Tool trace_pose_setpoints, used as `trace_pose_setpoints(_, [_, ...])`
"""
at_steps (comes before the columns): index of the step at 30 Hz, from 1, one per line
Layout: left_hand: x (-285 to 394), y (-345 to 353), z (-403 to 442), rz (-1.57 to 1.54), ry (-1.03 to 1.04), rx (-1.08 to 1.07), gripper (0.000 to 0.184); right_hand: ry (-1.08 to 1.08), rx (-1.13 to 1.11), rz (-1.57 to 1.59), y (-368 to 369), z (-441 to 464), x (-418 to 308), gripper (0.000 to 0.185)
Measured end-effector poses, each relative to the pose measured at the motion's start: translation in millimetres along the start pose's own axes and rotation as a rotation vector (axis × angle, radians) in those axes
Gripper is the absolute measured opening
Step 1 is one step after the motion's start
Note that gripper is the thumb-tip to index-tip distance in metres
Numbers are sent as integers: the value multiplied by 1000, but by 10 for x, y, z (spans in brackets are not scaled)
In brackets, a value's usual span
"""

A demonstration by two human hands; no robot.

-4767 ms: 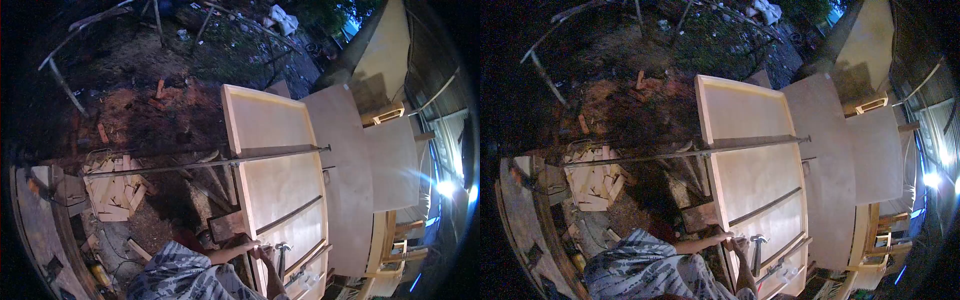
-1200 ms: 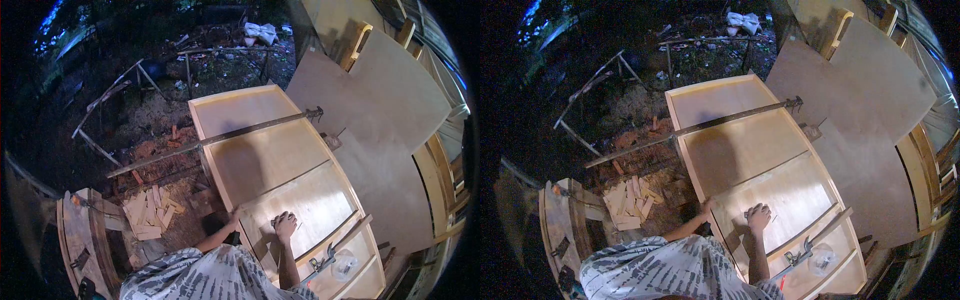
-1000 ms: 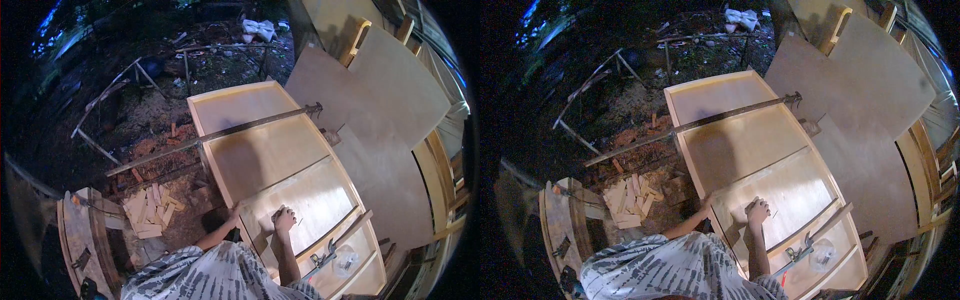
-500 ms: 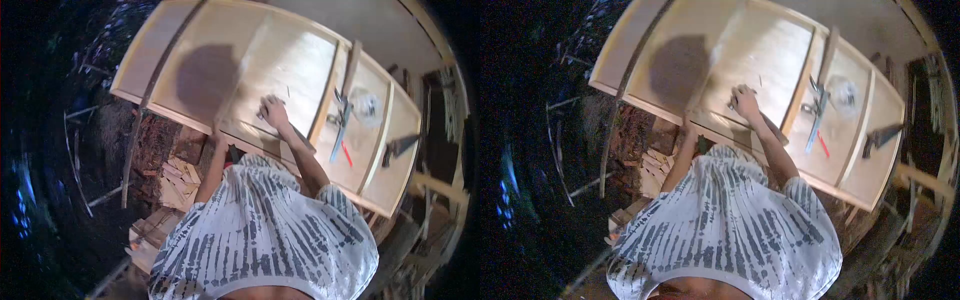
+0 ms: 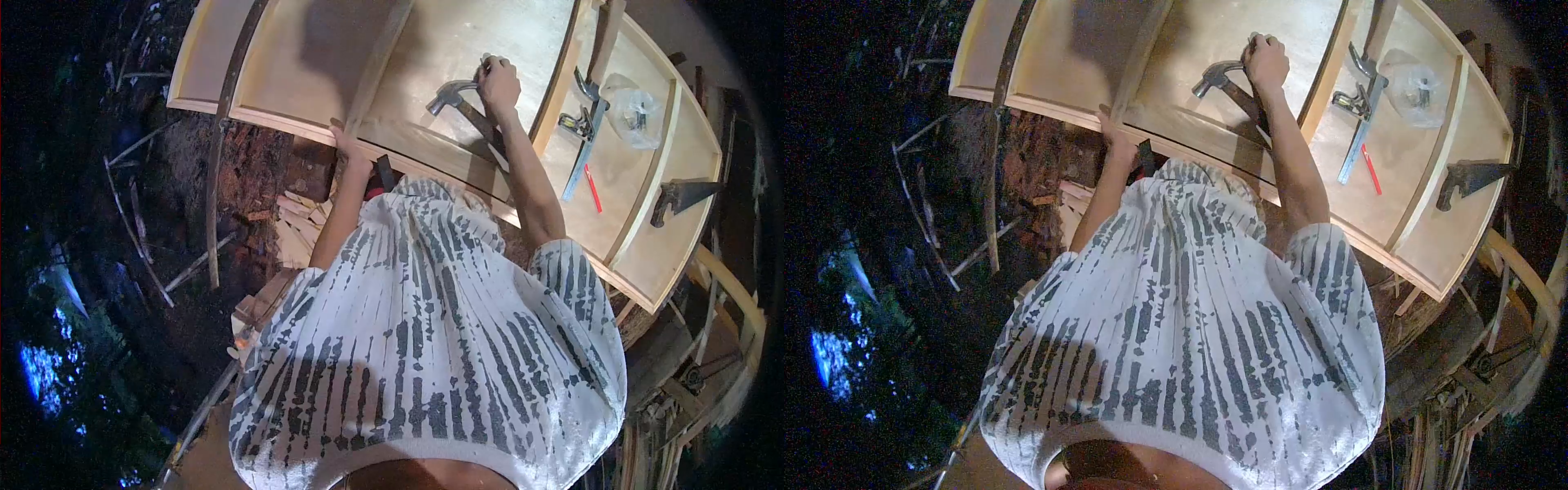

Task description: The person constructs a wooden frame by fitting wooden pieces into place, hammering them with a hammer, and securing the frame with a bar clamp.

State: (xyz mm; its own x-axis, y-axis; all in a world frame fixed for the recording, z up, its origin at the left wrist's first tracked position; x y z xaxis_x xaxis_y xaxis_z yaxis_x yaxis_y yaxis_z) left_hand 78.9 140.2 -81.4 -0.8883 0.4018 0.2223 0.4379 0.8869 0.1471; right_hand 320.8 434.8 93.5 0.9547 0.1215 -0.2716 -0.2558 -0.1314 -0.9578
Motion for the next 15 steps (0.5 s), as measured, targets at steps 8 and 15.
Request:
trace_pose_setpoints(8, [-159, -268, 84, 222, 81, 141, 83, -20, 84, 61, -234, -164, 167, 26])
trace_pose_setpoints(15, [-282, -367, -217, 310, -41, -75, 55, -579, -504, 112, 670, -1585, -575, 51])
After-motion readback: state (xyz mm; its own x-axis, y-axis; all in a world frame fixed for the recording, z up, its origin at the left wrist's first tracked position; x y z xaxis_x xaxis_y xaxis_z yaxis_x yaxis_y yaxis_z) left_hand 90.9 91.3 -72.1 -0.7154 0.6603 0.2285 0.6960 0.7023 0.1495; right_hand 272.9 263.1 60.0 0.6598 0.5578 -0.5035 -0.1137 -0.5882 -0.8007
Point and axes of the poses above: each hand's wrist, its own z-axis towards the middle knuckle, its own y-axis out of the palm, x = y × z, the point moved 9 cm from there along z, towards the middle knuckle, and after that the axes turned 11 degrees about z, right-handed, at the moved point
